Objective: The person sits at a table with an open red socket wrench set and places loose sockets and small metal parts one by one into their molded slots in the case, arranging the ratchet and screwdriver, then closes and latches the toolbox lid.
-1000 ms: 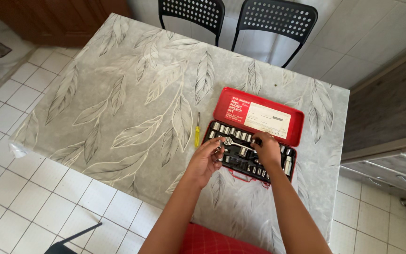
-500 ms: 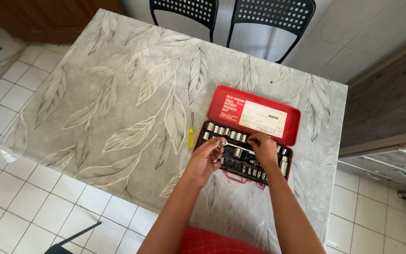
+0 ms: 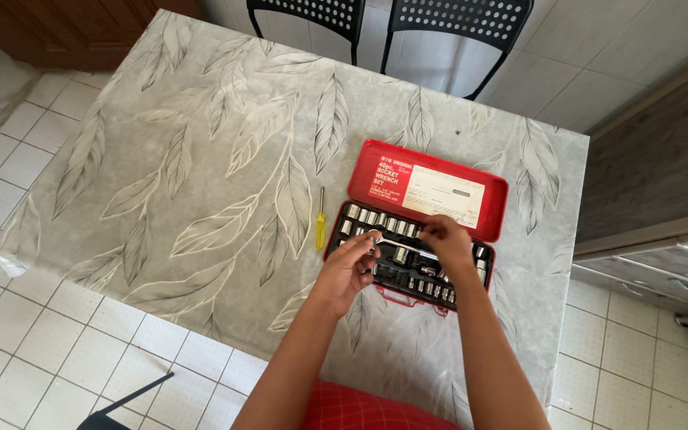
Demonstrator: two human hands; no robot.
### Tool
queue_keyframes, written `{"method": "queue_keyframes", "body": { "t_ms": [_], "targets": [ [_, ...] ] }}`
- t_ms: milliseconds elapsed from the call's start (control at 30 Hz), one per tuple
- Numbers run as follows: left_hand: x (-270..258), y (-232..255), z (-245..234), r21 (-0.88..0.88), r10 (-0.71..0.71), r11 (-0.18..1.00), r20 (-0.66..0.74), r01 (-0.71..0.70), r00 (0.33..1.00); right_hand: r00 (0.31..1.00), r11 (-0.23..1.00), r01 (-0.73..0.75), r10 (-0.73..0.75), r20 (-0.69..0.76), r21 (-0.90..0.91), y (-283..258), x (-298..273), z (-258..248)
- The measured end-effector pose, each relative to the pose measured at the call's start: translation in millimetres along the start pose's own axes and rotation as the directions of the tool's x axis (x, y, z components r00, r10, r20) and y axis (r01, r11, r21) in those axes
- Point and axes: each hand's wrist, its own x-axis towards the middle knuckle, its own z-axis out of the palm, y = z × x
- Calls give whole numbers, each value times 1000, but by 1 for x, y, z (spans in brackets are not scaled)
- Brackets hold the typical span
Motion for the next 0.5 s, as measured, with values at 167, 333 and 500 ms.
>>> {"method": "queue_keyframes", "body": {
  "t_ms": [167,333,500],
  "targets": [
    [0,-4,9,99,-41,994,6,40,999,998,943,-65,68,4,328,-37,-15,-16],
    [6,-12,17,131,-67,989,7,65,998,957,912,-27,-94,274,409,-95,-53,-23],
    [7,-14,17,103,-8,995,21,5,1000,874,919,-94,-108,474,383,-129,-78,-22]
  ]
}}
